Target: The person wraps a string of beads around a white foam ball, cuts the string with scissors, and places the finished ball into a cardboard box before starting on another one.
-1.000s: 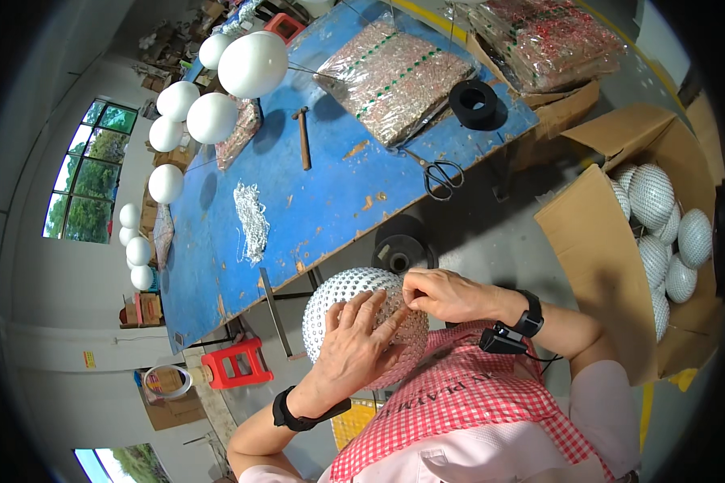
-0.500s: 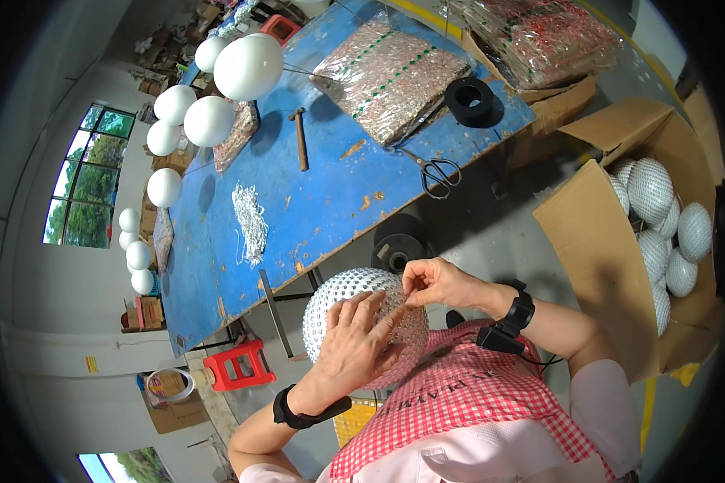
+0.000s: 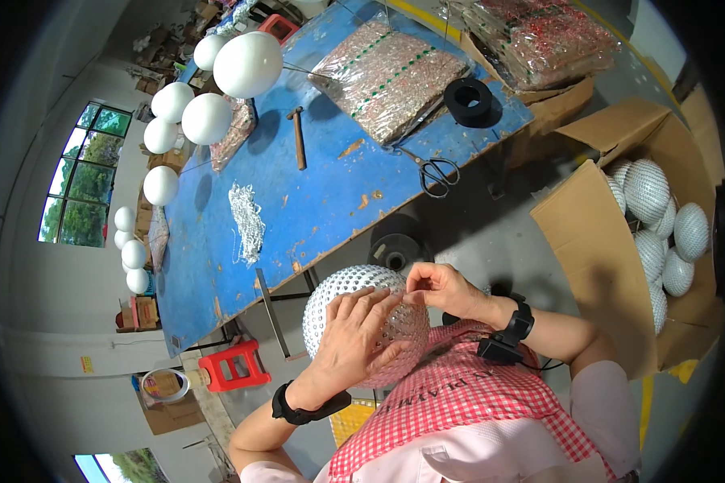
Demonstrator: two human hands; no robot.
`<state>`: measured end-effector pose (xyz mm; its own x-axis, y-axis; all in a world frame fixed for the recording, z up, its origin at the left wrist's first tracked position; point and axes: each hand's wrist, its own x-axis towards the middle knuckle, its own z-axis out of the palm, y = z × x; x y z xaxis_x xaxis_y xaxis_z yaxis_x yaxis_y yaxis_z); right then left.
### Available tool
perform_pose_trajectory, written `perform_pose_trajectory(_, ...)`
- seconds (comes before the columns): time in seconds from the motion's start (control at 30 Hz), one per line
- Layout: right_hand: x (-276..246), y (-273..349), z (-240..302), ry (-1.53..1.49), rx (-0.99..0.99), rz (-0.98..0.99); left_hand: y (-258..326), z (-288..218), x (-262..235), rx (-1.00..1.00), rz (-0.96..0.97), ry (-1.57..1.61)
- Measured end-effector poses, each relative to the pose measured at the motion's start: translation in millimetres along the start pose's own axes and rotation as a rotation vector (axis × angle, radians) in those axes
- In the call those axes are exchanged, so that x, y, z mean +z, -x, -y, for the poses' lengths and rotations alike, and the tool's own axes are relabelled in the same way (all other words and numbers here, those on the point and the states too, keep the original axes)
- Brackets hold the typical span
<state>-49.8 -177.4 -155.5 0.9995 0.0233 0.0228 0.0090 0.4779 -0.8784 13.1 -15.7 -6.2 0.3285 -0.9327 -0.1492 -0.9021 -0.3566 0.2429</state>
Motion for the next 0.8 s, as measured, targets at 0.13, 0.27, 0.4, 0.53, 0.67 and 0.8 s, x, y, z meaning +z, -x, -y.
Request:
perform_pose_trajectory(0.13, 6.2, 1.0, 4.6, 0.179, -0.091, -0.015, 4.8, 3.2, -2.5, 0.002, -0.042, 0.106)
perform_pose_trajectory(0.27, 6.7, 1.6, -7.9, 0.101, -0.018, -0.031, 22.8, 11.7, -18.8, -0.01, -0.199, 0.388)
perform_pose_trajectory(0.4, 15.6, 3.3, -14.5, 0.136, 0.059, -0.03, 67.5, 29.8, -16.0, -0.152, -0.667, 0.709)
perform_pose_trajectory(0.53, 14.3, 1.6, 1.2, 0.115, 0.116, -0.037, 100.4, 46.7, 2.0, -0.26, -0.833, 0.988)
perform_pose_trajectory(0.67, 22.9, 6.2, 11.3, 0.171, 0.126, -0.155, 122.8, 82.3, 12.7, -0.537, -0.873, 1.053)
perform_pose_trajectory(0.8, 42.0, 1.2, 8.4, 0.439, 0.102, -0.236, 170.1, 135.2, 99.4, -0.669, -0.493, 0.736)
